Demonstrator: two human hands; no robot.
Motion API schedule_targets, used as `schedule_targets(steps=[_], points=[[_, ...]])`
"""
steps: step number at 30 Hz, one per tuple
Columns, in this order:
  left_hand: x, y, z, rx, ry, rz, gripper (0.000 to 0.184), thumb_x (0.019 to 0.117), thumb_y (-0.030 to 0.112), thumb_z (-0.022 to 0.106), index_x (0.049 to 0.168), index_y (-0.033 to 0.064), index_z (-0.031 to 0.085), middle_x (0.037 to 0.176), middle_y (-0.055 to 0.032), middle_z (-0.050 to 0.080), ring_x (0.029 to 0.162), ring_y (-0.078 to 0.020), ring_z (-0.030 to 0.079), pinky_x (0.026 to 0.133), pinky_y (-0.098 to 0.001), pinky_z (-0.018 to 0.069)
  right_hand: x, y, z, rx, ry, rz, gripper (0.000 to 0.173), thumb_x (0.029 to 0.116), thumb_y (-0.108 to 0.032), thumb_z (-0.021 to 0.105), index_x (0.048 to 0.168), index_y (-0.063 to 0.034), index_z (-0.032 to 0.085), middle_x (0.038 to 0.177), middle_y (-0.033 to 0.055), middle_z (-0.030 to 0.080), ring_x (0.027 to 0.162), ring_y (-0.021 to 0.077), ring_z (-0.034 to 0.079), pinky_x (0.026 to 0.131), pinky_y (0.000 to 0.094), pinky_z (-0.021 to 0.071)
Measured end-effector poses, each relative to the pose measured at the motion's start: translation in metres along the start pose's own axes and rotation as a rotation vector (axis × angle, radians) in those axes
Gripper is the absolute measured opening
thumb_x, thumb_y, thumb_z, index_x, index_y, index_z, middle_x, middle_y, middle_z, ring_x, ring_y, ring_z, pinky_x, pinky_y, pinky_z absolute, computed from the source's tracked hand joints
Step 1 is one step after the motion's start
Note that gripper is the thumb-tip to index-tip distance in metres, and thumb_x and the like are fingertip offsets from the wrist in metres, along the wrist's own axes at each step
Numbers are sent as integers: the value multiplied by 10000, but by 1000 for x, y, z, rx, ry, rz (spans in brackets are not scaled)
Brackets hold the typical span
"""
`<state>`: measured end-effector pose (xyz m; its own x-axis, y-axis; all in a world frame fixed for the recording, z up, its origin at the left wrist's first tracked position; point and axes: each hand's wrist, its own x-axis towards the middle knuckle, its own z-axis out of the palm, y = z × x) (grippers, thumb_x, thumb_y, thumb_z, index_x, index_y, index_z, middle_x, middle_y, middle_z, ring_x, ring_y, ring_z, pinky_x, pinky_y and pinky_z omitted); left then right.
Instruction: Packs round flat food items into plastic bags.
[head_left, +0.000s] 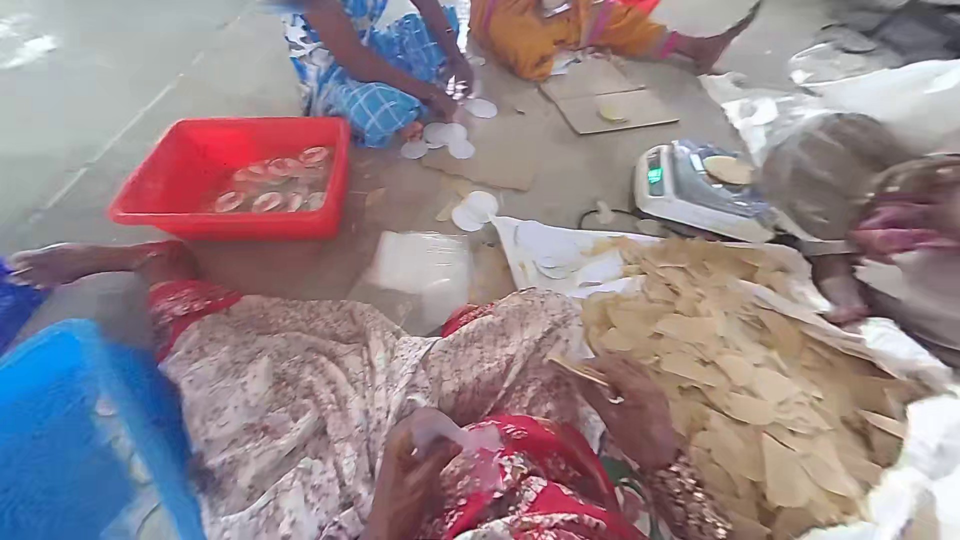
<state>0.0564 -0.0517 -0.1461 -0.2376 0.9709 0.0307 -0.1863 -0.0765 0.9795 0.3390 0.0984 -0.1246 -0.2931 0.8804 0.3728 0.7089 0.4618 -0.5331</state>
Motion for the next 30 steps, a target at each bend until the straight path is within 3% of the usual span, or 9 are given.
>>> schedule_targets(steps=[3, 6, 8, 9, 12, 14, 17, 23, 30], points=[[5, 14, 1, 31, 103, 102, 149, 865, 110, 775, 1012, 110, 748, 961, 21, 748, 910, -65, 705, 854, -269, 601, 5, -4, 2, 40, -78, 37, 327, 828, -301, 716, 940, 3, 760, 915, 164, 741, 858, 326, 711, 779, 536, 562], [9, 32, 4, 55, 140, 183, 142, 866, 124, 787, 998, 109, 737, 952, 39, 742, 910, -32, 696, 849, -242, 595, 6, -1, 6, 110, -174, 98, 312, 817, -252, 726, 1002, -2, 749, 989, 167, 754, 868, 303, 735, 761, 544, 578], [7, 43, 4, 149, 156, 243, 140, 859, 144, 796, 969, 109, 716, 923, 53, 725, 899, 7, 675, 823, -203, 581, 12, -15, 0, 129, -175, 174, 296, 826, -201, 730, 995, 41, 724, 855, 211, 723, 728, 323, 694, 654, 586, 522], [7, 49, 4, 191, 145, 271, 145, 874, 155, 787, 972, 101, 695, 915, 49, 709, 899, 20, 663, 821, -180, 569, 16, -21, -4, 143, -163, 190, 303, 831, -208, 737, 990, 49, 719, 829, 202, 716, 700, 273, 680, 640, 534, 525], [4, 64, 3, 245, 104, 325, 147, 868, 76, 749, 996, 48, 683, 932, -11, 702, 917, -9, 657, 846, -175, 550, 33, -46, -22, 344, -67, 104, 283, 806, -199, 816, 962, 7, 702, 883, -10, 730, 793, -58, 652, 738, 181, 563], [4, 69, 1, 325, 75, 394, 110, 895, 78, 717, 991, 40, 678, 935, -41, 694, 927, -52, 647, 864, -183, 526, 48, -75, -39, 556, -35, -27, 210, 801, -93, 834, 955, -47, 699, 958, -101, 737, 912, -81, 664, 848, 151, 565], [2, 72, 1, 436, 60, 466, 75, 956, 119, 661, 987, 53, 676, 935, -53, 682, 922, -76, 645, 856, -175, 532, 63, -105, -64, 726, -132, -170, 248, 856, -186, 827, 1065, -265, 719, 1072, -220, 731, 989, -70, 675, 893, 158, 568], [-3, 71, 5, 460, 1, 474, 107, 945, 104, 678, 1020, 33, 707, 936, -75, 701, 936, -96, 651, 878, -184, 526, 59, -152, -76, 1052, -325, -286, 254, 892, -144, 800, 1131, -175, 717, 1102, -73, 761, 1010, 78, 732, 891, 268, 625], [-6, 67, 5, 382, -79, 459, 145, 930, 98, 710, 1042, 5, 714, 933, -101, 694, 930, -114, 657, 866, -189, 534, 46, -180, -55, 932, -487, -275, 150, 884, -68, 789, 1008, -51, 707, 953, 44, 751, 976, 99, 710, 889, 274, 588]])
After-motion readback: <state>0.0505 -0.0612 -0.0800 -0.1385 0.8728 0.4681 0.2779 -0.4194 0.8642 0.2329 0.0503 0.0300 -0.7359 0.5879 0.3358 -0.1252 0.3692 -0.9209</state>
